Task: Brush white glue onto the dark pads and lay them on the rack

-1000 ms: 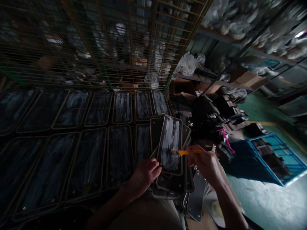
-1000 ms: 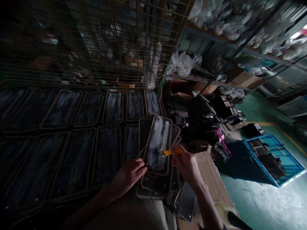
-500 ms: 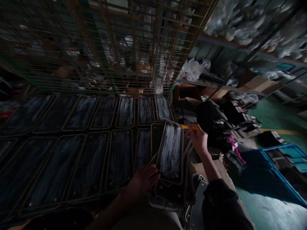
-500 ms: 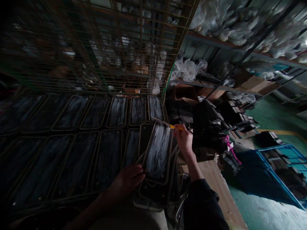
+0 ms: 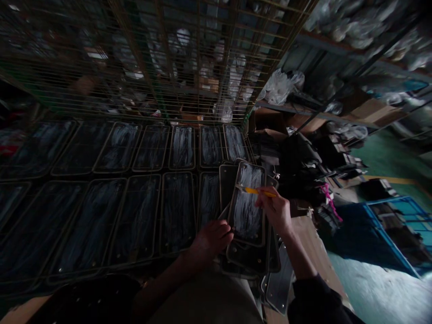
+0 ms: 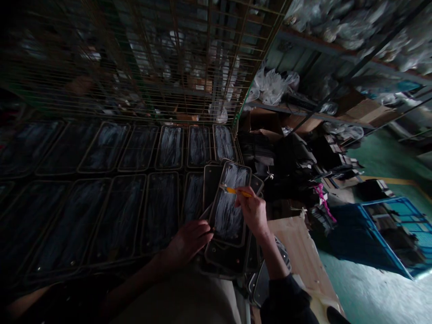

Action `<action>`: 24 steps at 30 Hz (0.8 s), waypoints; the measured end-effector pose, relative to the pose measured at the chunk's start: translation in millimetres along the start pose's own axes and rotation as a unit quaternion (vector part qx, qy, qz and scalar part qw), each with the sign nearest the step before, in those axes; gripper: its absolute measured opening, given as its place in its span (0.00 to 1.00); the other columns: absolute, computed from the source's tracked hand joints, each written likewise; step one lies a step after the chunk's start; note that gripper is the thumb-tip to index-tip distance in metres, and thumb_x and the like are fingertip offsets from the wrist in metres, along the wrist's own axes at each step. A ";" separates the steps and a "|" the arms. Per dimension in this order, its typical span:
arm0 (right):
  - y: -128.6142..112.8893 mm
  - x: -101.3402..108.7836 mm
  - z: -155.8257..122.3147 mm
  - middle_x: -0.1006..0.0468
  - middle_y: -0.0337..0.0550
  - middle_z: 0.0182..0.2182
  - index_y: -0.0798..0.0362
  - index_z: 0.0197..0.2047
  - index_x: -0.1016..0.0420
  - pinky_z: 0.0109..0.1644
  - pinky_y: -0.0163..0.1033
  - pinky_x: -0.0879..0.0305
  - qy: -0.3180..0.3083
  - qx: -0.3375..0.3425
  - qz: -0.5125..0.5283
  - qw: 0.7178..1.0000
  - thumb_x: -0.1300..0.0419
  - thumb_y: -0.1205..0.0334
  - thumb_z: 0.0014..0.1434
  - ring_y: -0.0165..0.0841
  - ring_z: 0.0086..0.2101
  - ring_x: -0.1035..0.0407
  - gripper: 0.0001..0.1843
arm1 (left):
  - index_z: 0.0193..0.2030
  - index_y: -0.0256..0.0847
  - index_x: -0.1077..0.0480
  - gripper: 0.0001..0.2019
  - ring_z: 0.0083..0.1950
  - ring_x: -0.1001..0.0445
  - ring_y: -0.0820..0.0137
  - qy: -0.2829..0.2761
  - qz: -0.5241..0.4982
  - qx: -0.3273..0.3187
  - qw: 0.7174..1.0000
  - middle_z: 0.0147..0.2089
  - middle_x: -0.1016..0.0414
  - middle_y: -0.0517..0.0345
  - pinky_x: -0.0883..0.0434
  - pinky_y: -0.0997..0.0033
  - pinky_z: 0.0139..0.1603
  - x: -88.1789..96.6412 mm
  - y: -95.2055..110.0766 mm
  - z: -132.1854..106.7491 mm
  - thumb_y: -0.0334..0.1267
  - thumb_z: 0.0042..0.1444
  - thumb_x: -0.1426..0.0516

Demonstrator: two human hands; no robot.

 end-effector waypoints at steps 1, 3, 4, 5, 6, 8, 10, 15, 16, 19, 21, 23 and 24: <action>0.0 -3.7 -11.1 0.26 0.36 0.23 0.50 0.44 0.30 0.31 0.35 0.34 -0.010 -0.009 -0.008 1.000 0.49 0.51 0.67 0.31 0.23 0.31 0.13 | 0.49 0.40 0.30 0.09 0.58 0.31 0.64 0.001 -0.003 0.004 1.000 0.49 0.27 0.52 0.30 0.60 0.56 1.2 -0.3 0.2 0.31 0.64 0.47; -2.3 -9.0 -38.8 0.27 0.35 0.23 0.49 0.45 0.30 0.31 0.35 0.35 -0.036 -0.031 -0.019 0.999 0.49 0.52 0.67 0.31 0.23 0.31 0.13 | 0.48 0.41 0.30 0.08 0.58 0.31 0.64 -0.001 -0.010 0.023 1.000 0.50 0.27 0.53 0.30 0.61 0.56 3.0 -2.1 0.3 0.31 0.64 0.47; -4.3 -10.7 -53.9 0.27 0.35 0.23 0.49 0.46 0.30 0.31 0.35 0.35 -0.050 -0.044 -0.020 0.998 0.49 0.53 0.67 0.31 0.24 0.31 0.12 | 0.48 0.40 0.30 0.08 0.57 0.31 0.64 -0.001 -0.015 0.034 0.999 0.50 0.27 0.54 0.30 0.61 0.56 3.8 -3.0 0.2 0.31 0.64 0.47; -6.4 -12.0 -68.8 0.26 0.35 0.23 0.49 0.46 0.30 0.31 0.34 0.35 -0.064 -0.058 -0.018 0.996 0.49 0.53 0.68 0.30 0.24 0.31 0.12 | 0.47 0.40 0.30 0.08 0.57 0.31 0.65 -0.001 -0.019 0.043 0.999 0.50 0.27 0.55 0.29 0.62 0.56 4.4 -3.9 0.1 0.31 0.64 0.47; -8.5 -13.0 -82.7 0.26 0.35 0.24 0.50 0.46 0.30 0.31 0.34 0.35 -0.075 -0.074 -0.013 0.994 0.49 0.53 0.68 0.30 0.25 0.30 0.12 | 0.47 0.40 0.30 0.07 0.56 0.30 0.66 0.001 -0.024 0.052 0.998 0.50 0.27 0.56 0.29 0.63 0.55 5.1 -4.9 -0.3 0.31 0.64 0.47; -11.7 -13.9 -105.3 0.26 0.36 0.24 0.50 0.45 0.30 0.31 0.35 0.34 -0.088 -0.103 0.007 0.991 0.49 0.53 0.68 0.31 0.25 0.30 0.12 | 0.46 0.41 0.30 0.07 0.55 0.29 0.67 0.006 -0.034 0.052 0.998 0.48 0.27 0.57 0.29 0.64 0.54 6.0 -5.6 -1.1 0.31 0.64 0.47; -12.3 -11.7 -120.0 0.26 0.38 0.25 0.50 0.43 0.29 0.30 0.35 0.34 -0.074 -0.133 0.029 0.988 0.48 0.52 0.67 0.31 0.25 0.31 0.12 | 0.45 0.41 0.29 0.06 0.54 0.29 0.67 0.008 -0.039 0.042 0.998 0.47 0.27 0.57 0.28 0.65 0.54 5.8 -5.9 -2.0 0.31 0.63 0.46; -4.9 15.2 -134.6 0.26 0.38 0.23 0.51 0.42 0.29 0.27 0.35 0.33 0.063 -0.190 0.040 0.979 0.47 0.50 0.66 0.32 0.23 0.31 0.13 | 0.43 0.40 0.29 0.05 0.56 0.30 0.65 0.022 -0.032 0.020 0.999 0.48 0.28 0.55 0.29 0.63 0.54 5.5 -7.3 -2.5 0.30 0.62 0.44; -4.1 22.3 -136.1 0.26 0.38 0.22 0.51 0.43 0.29 0.27 0.35 0.33 0.092 -0.191 0.027 0.977 0.46 0.50 0.66 0.32 0.22 0.31 0.14 | 0.43 0.40 0.29 0.05 0.55 0.30 0.65 0.024 -0.033 0.016 0.999 0.48 0.28 0.55 0.29 0.62 0.54 5.4 -7.2 -2.0 0.30 0.62 0.44; -2.2 39.9 -138.9 0.25 0.39 0.22 0.52 0.44 0.28 0.26 0.35 0.33 0.160 -0.184 -0.010 0.970 0.46 0.49 0.65 0.31 0.22 0.31 0.16 | 0.41 0.40 0.29 0.04 0.52 0.29 0.67 0.017 -0.038 0.021 0.999 0.46 0.28 0.56 0.28 0.64 0.51 4.8 -7.8 0.1 0.30 0.62 0.44; -0.6 48.7 -138.2 0.25 0.38 0.23 0.52 0.45 0.27 0.27 0.34 0.33 0.216 -0.170 -0.031 0.961 0.45 0.49 0.65 0.31 0.22 0.30 0.16 | 0.39 0.40 0.29 0.04 0.51 0.29 0.67 0.012 -0.040 0.026 0.999 0.45 0.28 0.57 0.28 0.65 0.51 5.4 -7.3 1.9 0.30 0.62 0.44; 1.5 53.2 -134.1 0.23 0.38 0.25 0.52 0.48 0.27 0.29 0.34 0.32 0.276 -0.137 -0.044 0.950 0.45 0.49 0.65 0.30 0.24 0.29 0.17 | 0.37 0.41 0.29 0.04 0.51 0.29 0.67 0.010 -0.043 0.033 0.998 0.43 0.28 0.56 0.28 0.65 0.51 6.9 -5.9 4.2 0.30 0.61 0.44; 3.8 52.5 -130.2 0.22 0.38 0.27 0.52 0.50 0.28 0.30 0.34 0.31 0.296 -0.117 -0.047 0.947 0.46 0.50 0.65 0.30 0.25 0.28 0.17 | 0.37 0.41 0.29 0.04 0.50 0.28 0.67 0.014 -0.045 0.035 0.998 0.42 0.28 0.56 0.28 0.65 0.50 8.3 -4.8 5.6 0.29 0.61 0.44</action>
Point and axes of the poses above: each hand's wrist, its own z-axis towards the middle knuckle, its own x-axis out of the back of the hand, y = z × x, the point moved 7 cm from there along z, towards the middle knuckle
